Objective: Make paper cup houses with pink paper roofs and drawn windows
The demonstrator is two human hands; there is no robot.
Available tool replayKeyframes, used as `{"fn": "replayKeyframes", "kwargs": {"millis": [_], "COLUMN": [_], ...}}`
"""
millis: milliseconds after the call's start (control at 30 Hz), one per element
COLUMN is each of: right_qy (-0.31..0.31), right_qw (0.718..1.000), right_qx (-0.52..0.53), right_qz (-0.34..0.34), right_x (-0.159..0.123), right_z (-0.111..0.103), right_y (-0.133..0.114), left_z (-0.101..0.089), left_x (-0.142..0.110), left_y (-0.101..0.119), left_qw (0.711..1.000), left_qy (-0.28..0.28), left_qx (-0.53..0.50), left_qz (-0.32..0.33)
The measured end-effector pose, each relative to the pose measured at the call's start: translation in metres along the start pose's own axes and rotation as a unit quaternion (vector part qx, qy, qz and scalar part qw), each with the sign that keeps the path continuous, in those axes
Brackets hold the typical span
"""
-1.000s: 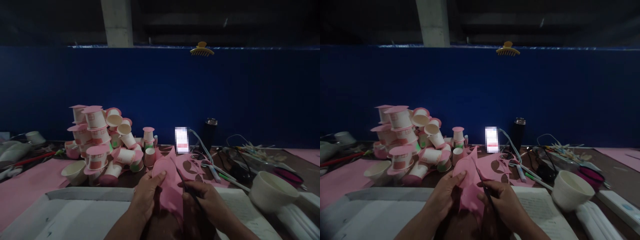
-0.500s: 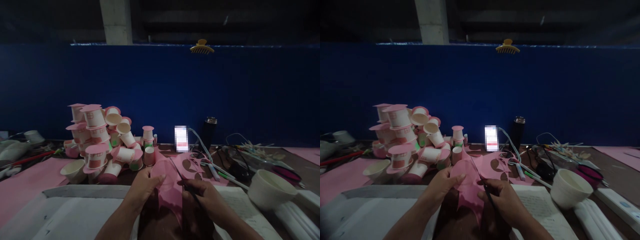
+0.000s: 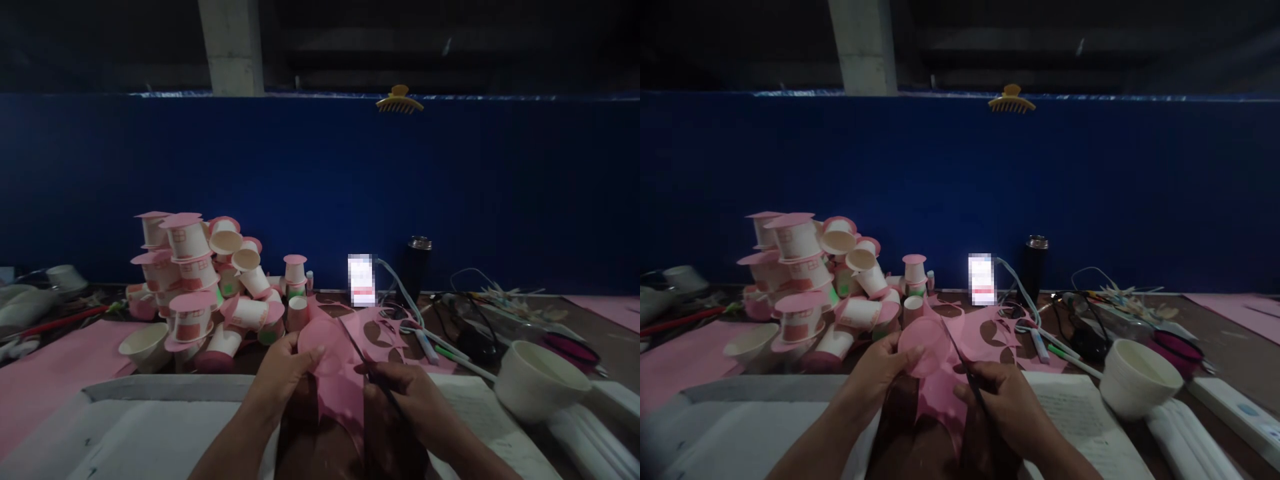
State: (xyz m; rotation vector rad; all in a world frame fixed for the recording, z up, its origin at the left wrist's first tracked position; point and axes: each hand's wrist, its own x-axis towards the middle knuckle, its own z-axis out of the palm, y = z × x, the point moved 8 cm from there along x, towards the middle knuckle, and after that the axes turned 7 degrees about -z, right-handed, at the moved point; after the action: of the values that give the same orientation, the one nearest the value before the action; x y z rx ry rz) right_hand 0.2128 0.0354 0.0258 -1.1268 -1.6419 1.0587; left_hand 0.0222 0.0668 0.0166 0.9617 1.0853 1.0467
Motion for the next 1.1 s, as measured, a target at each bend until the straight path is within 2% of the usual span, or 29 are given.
{"fn": "replayKeyframes", "kwargs": {"millis": [200, 300, 400, 467, 567, 667, 833, 967, 1100], "right_qy": [-0.002, 0.000, 0.009, 0.009, 0.012, 0.024, 0.014, 0.005, 0.001], "right_qw": [0.999, 0.998, 0.998, 0.998, 0.998, 0.999, 0.997, 0.999, 0.998], "right_qx": [0.038, 0.045, 0.052, 0.058, 0.056, 0.044, 0.052, 0.038, 0.047], "right_qz": [0.034, 0.032, 0.026, 0.031, 0.028, 0.017, 0.047, 0.027, 0.034], "right_x": [-0.001, -0.001, -0.001, -0.001, -0.002, -0.001, -0.002, -0.002, -0.003], "right_z": [0.004, 0.005, 0.006, 0.007, 0.008, 0.006, 0.005, 0.004, 0.005], "right_y": [0.010, 0.012, 0.010, 0.009, 0.004, 0.000, 0.006, 0.004, 0.007], "left_z": [-0.006, -0.002, 0.011, 0.024, 0.039, 0.039, 0.024, 0.020, 0.019], "left_x": [0.001, 0.001, -0.002, -0.005, -0.008, -0.007, -0.004, -0.007, -0.011], "left_y": [0.003, 0.002, -0.001, -0.006, -0.017, -0.019, -0.012, -0.004, 0.002], "left_qw": [0.999, 0.994, 0.981, 0.971, 0.961, 0.968, 0.991, 0.994, 0.996], "left_qy": [0.026, 0.028, 0.003, -0.033, -0.074, -0.088, -0.073, -0.081, -0.079], "left_qx": [-0.043, -0.101, -0.191, -0.237, -0.259, -0.231, -0.112, -0.066, -0.049], "left_qz": [0.010, 0.017, 0.011, -0.012, -0.053, -0.048, -0.014, -0.010, -0.014]}}
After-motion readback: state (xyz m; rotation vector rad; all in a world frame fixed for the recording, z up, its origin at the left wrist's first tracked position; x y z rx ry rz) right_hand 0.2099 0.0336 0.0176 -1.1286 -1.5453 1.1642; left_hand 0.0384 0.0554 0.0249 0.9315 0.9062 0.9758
